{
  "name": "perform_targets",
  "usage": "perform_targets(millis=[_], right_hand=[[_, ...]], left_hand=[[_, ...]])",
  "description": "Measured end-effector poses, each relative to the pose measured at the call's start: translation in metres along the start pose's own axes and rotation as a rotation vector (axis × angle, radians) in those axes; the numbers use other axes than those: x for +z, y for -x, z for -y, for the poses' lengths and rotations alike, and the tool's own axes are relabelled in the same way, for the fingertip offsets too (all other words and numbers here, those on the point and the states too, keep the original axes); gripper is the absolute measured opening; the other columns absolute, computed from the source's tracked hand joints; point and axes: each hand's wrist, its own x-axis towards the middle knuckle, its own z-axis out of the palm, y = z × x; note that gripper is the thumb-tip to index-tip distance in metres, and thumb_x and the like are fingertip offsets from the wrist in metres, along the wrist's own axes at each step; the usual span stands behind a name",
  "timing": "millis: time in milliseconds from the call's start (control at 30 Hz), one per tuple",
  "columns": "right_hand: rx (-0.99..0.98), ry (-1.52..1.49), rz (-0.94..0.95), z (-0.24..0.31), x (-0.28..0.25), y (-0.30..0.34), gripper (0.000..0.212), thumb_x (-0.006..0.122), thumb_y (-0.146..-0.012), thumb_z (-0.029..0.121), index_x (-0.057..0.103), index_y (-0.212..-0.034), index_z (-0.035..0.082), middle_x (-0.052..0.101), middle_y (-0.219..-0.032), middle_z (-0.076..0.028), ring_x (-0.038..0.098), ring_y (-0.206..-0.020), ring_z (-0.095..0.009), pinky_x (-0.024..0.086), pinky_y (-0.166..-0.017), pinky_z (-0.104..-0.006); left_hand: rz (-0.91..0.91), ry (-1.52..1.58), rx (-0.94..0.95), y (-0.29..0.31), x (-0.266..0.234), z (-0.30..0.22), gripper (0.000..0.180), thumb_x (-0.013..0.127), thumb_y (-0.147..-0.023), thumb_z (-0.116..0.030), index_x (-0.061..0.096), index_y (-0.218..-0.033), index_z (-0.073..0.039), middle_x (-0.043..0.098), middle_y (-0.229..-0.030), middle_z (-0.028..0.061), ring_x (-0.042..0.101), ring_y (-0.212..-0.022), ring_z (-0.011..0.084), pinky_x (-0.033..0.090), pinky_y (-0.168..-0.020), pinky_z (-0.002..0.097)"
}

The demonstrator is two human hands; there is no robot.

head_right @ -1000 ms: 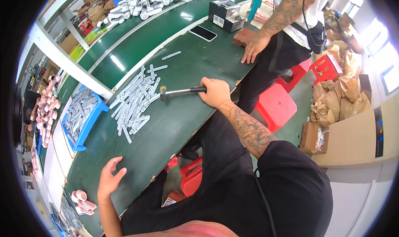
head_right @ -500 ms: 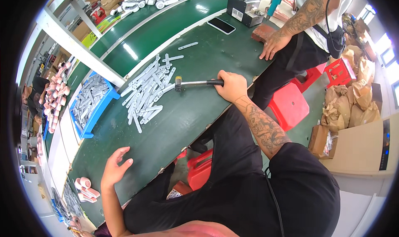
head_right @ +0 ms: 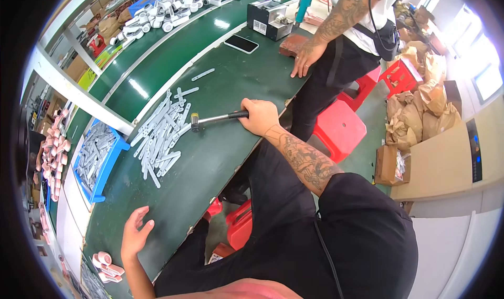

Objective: Assembling handheld fans by hammering metal components into plastic housings on an assembly line.

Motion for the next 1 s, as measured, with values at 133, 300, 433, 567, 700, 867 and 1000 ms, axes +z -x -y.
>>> perform_targets(millis=[133, 300, 433, 567, 700, 867, 1000], right_hand=[[0.069, 0.046, 0.225, -0.001, -0.024, -0.002, 0.043, 0.082, -0.086, 0.035, 0.061, -0.118, 0.016, 0.076, -0.093, -0.011, 0.075, -0.088, -0.036, 0.059, -0.076, -0.0487], [0.116, 0.194, 0.54, -0.019, -0.087, -0.02, 0.06, 0.079, -0.092, 0.034, 0.051, -0.144, 0.022, 0.074, -0.092, -0.015, 0.075, -0.09, -0.04, 0.058, -0.079, -0.0507], [0.304, -0.593, 1.154, -0.001, -0.143, -0.019, 0.063, 0.062, -0.104, 0.009, 0.037, -0.16, 0.023, 0.07, -0.093, -0.008, 0.073, -0.079, -0.018, 0.056, -0.07, -0.0333], [0.506, -1.342, 1.23, 0.007, -0.16, 0.024, 0.05, 0.046, -0.113, 0.036, 0.059, -0.139, -0.005, 0.074, -0.112, -0.024, 0.078, -0.089, -0.024, 0.063, -0.074, -0.0322], [0.491, -2.044, 0.922, -0.005, -0.184, 0.059, 0.057, 0.056, -0.099, 0.034, 0.053, -0.137, -0.009, 0.064, -0.135, -0.044, 0.074, -0.12, -0.043, 0.067, -0.079, -0.0474], [0.954, -1.238, 0.626, -0.051, -0.21, 0.09, 0.035, 0.062, -0.111, 0.03, 0.06, -0.133, 0.004, 0.078, -0.107, -0.025, 0.081, -0.081, -0.025, 0.064, -0.063, -0.0305], [1.013, -0.417, 0.144, -0.143, -0.2, 0.141, 0.041, 0.073, -0.104, 0.046, 0.079, -0.105, 0.005, 0.057, -0.064, 0.003, 0.055, -0.048, -0.008, 0.044, -0.046, -0.0271]], left_hand=[[0.014, -0.009, -0.029, -0.001, 0.001, -0.004, 0.055, 0.077, -0.099, -0.018, 0.059, -0.149, -0.005, 0.064, -0.152, 0.0152, 0.057, -0.144, 0.0291, 0.043, -0.118, 0.0456], [-0.014, 0.07, -0.002, -0.002, 0.0, 0.009, 0.056, 0.077, -0.099, -0.021, 0.059, -0.15, -0.006, 0.063, -0.153, 0.0166, 0.055, -0.147, 0.0321, 0.041, -0.121, 0.049], [0.005, 0.105, 0.001, -0.002, -0.006, 0.021, 0.058, 0.077, -0.1, -0.02, 0.057, -0.152, -0.004, 0.061, -0.154, 0.0176, 0.054, -0.148, 0.0325, 0.041, -0.121, 0.0486], [0.012, 0.151, 0.003, -0.005, -0.007, 0.021, 0.057, 0.076, -0.1, -0.017, 0.056, -0.152, -0.002, 0.06, -0.155, 0.0187, 0.054, -0.147, 0.0338, 0.042, -0.121, 0.0468], [-0.015, 0.235, 0.003, -0.005, -0.009, 0.033, 0.056, 0.076, -0.1, -0.014, 0.055, -0.152, -0.001, 0.059, -0.154, 0.0202, 0.056, -0.144, 0.0334, 0.046, -0.118, 0.0433], [-0.063, 0.156, -0.041, -0.003, -0.008, 0.038, 0.057, 0.076, -0.1, -0.011, 0.055, -0.151, -0.001, 0.06, -0.151, 0.0211, 0.061, -0.137, 0.0297, 0.051, -0.112, 0.04], [-0.156, 0.095, -0.036, 0.005, -0.006, 0.043, 0.05, 0.075, -0.101, -0.01, 0.059, -0.148, -0.001, 0.066, -0.143, 0.0187, 0.065, -0.122, 0.0227, 0.053, -0.105, 0.036]])
